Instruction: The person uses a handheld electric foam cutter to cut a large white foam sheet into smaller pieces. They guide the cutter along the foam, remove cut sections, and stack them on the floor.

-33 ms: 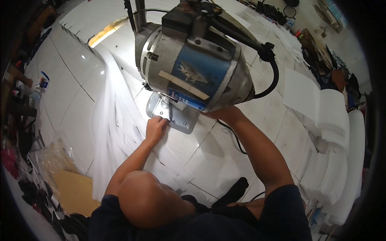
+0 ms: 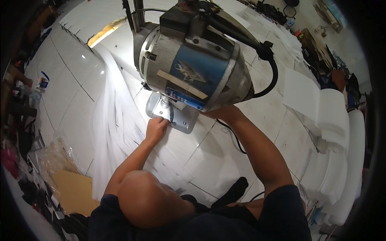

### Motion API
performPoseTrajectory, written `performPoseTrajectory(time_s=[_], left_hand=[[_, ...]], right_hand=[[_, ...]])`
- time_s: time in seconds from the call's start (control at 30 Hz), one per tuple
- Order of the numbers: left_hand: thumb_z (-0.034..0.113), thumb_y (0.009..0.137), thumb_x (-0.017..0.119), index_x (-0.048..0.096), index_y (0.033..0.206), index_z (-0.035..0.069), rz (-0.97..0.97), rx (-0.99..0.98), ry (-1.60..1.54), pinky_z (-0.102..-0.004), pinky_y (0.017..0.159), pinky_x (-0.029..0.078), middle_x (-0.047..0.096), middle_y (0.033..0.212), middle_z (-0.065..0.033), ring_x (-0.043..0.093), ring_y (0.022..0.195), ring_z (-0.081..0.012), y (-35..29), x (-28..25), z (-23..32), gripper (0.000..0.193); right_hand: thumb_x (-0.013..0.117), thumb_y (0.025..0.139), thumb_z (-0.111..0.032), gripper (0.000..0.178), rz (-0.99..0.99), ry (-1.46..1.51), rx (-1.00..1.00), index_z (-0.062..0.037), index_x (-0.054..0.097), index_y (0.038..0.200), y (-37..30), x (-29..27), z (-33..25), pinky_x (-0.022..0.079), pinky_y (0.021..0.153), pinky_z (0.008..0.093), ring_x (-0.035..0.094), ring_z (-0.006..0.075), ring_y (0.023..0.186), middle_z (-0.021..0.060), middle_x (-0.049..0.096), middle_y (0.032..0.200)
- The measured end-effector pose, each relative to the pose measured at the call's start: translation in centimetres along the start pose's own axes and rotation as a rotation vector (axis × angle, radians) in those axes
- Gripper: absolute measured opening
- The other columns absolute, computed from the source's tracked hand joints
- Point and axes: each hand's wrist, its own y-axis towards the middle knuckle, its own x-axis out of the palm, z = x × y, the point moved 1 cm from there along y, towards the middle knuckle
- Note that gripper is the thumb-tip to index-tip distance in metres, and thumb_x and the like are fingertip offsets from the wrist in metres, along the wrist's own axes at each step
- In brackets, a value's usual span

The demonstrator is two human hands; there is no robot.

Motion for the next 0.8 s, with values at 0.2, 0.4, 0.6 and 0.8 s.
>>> performPoseTrajectory(time_s=[0.2,0.4,0.6,0.8], left_hand=[[0.014,0.07,0.067,0.067,0.091,0.01,-0.454,0.438,-0.398,-0.0446,0.082,0.045,0.06,0.102,-0.0109,0.057,0.094,-0.0323,-0.7,0.4,8.4,0.021],[0.025,0.075,0.063,0.064,0.09,0.006,-0.673,0.332,-0.163,-0.0472,0.093,0.041,0.06,0.112,-0.0142,0.056,0.103,-0.0346,-5.5,-1.0,6.7,0.024],[0.028,0.08,0.055,0.067,0.089,0.006,-0.92,0.022,0.13,-0.0462,0.086,0.046,0.068,0.094,-0.0162,0.064,0.091,-0.035,-4.1,-6.5,6.0,0.027],[0.031,0.081,0.052,0.071,0.097,0.002,-1.084,-0.546,0.408,-0.0451,0.088,0.05,0.069,0.104,-0.0199,0.066,0.099,-0.0353,-5.8,-12.6,1.4,0.038]], right_hand=[[0.064,0.085,-0.043,0.043,-0.093,0.01,0.117,-0.0169,0.065,0.12,-0.3,-1.4,0.7,0.04,0.104,0.0396,0.055,0.0244,0.122,0.0084,0.063,0.123],[0.064,0.084,-0.045,0.048,-0.082,-0.045,-0.02,-0.0195,0.062,0.125,-0.8,-0.7,1.0,0.038,0.108,0.0412,0.049,0.0252,0.129,0.0083,0.059,0.132],[0.064,0.085,-0.047,0.052,-0.207,-0.15,0.037,-0.0209,0.057,0.129,-4.5,-4.5,2.8,0.035,0.11,0.0421,0.043,0.0248,0.132,0.0073,0.052,0.137],[0.063,0.086,-0.049,0.057,-0.344,-0.302,0.239,-0.0223,0.051,0.134,-9.5,-9.2,6.8,0.032,0.112,0.043,0.037,0.0245,0.136,0.0064,0.045,0.142]])
